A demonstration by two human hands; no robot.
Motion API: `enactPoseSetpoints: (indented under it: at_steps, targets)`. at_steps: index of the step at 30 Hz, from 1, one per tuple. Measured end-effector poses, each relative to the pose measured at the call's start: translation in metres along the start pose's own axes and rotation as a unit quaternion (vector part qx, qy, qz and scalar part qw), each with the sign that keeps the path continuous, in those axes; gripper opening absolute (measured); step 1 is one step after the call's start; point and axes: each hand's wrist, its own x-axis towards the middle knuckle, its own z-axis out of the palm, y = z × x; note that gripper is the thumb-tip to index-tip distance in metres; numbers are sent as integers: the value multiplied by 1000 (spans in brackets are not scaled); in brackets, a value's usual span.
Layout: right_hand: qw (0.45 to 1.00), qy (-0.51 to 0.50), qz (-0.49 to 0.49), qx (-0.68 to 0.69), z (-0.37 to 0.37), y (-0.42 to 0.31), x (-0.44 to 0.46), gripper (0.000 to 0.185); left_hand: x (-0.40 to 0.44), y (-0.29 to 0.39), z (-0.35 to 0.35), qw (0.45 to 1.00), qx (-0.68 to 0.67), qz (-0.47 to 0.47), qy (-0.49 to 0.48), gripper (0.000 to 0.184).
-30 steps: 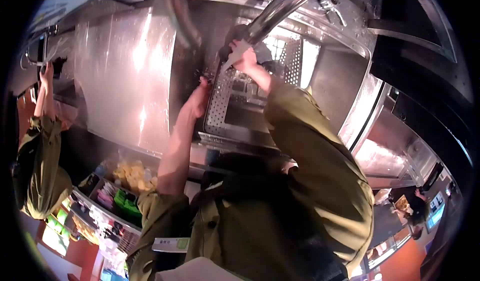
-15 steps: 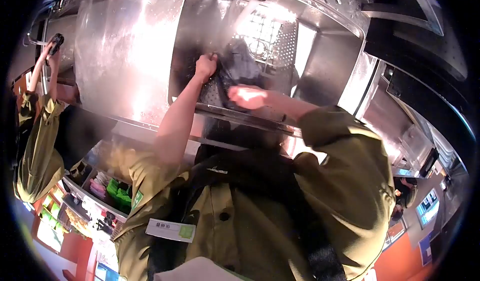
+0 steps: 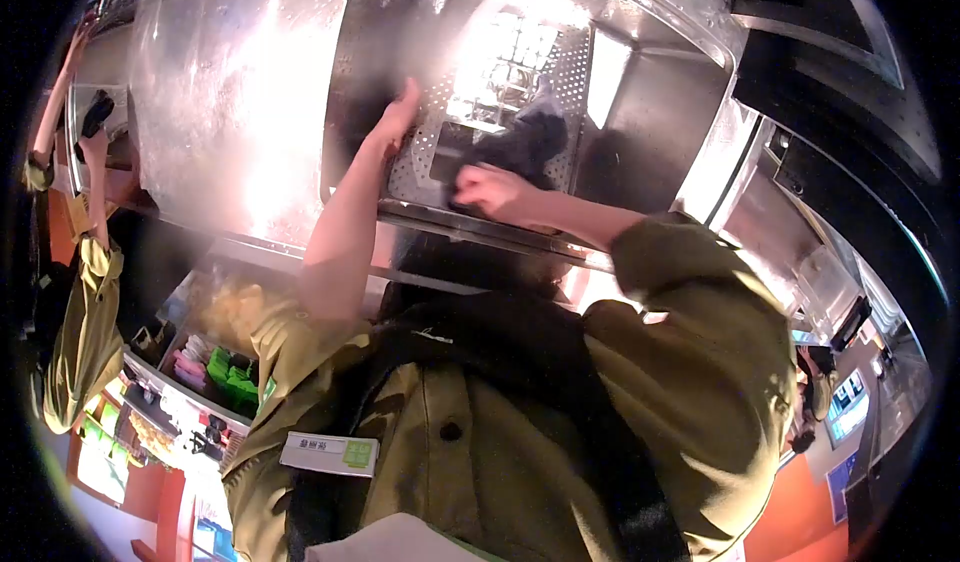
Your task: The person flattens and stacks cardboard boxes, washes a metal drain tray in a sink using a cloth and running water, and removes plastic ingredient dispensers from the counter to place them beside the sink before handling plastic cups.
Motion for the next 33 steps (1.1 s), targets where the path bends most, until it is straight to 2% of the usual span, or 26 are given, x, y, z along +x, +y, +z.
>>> enactPoseSetpoints:
  at_steps: [3, 5, 7, 9, 10, 11, 13, 15, 16, 17, 19, 20, 21, 22, 23, 24, 25, 26, 27, 29, 30, 31, 32, 33]
  targets:
    - [993, 82, -63, -51, 11, -18, 56, 21, 8, -7, -12, 967, -218, -65, -118, 78]
    - [982, 148, -59, -106, 15, -16, 59, 17, 3, -4, -17, 955, -234, -65, -172, 81]
    - [941, 208, 2, -267, 4, -6, 83, 17, 27, -29, -20, 939, -263, -73, -210, 80]
    - [929, 223, 81, -284, -11, 7, 103, 19, 42, -40, -21, 940, -275, -131, -152, 80]
    - [931, 211, 109, -279, -13, 17, 110, 19, 20, -20, -18, 937, -283, -105, -178, 80]
    - [919, 243, 118, -285, -12, 26, 116, 16, 20, -20, -17, 938, -285, -99, -170, 80]
    - [903, 268, 151, -298, -19, 30, 125, 12, -3, -3, -11, 975, -188, -43, -110, 81]
    - [900, 230, 293, -226, -32, 34, 140, 6, 4, -6, -9, 984, -135, -76, -89, 81]
    - [882, 375, 227, -171, -29, 46, 145, 6, 17, -16, -13, 979, -135, -96, -119, 80]
    - [848, 379, 242, -280, -21, 53, 150, 9, 27, -26, -18, 981, -142, -86, -105, 80]
    - [858, 336, 314, -231, -6, 34, 153, 14, 12, -19, -19, 983, -146, -71, -89, 79]
    - [881, 322, 239, -251, 5, 19, 132, 20, 23, -26, -25, 979, -160, -95, -85, 78]
    - [928, 243, 224, -172, 5, -4, 111, 24, 25, -27, -26, 974, -157, -111, -123, 71]
    - [965, 180, 166, -92, 12, -9, 92, 26, 26, -26, -25, 967, -150, -126, -162, 65]
    - [982, 137, 127, -24, 14, -20, 70, 28, 30, -24, -23, 959, -140, -140, -203, 58]
    - [992, 76, 101, 11, 15, -15, 53, 35, 55, -49, -24, 989, -36, -50, -136, 54]
    - [987, 52, 154, -17, 12, -10, 42, 34, 77, -73, -19, 995, 63, 52, -65, 50]
    - [986, 34, 166, 11, 6, 1, 26, 32, 59, -58, -11, 971, 214, 106, -3, 50]
    - [984, 19, 174, 41, -1, 11, 6, 29, 37, -43, -7, 917, 356, 163, 67, 50]
    - [976, -88, 185, 68, -47, -19, -29, 23, 60, -63, -4, 906, 370, 155, 132, 56]
    - [956, -36, 242, 162, -61, -42, -50, 20, 43, -51, 0, 915, 359, 131, 130, 57]
    - [956, 6, 253, 151, -66, -51, -65, 19, 24, -37, 4, 923, 347, 108, 129, 59]
    - [953, 48, 263, 141, -71, -60, -80, 17, 2, -21, 11, 883, 420, 158, 138, 59]
    - [970, 80, 227, 30, -71, -63, -88, 17, -10, -17, 14, 834, 491, 203, 147, 60]
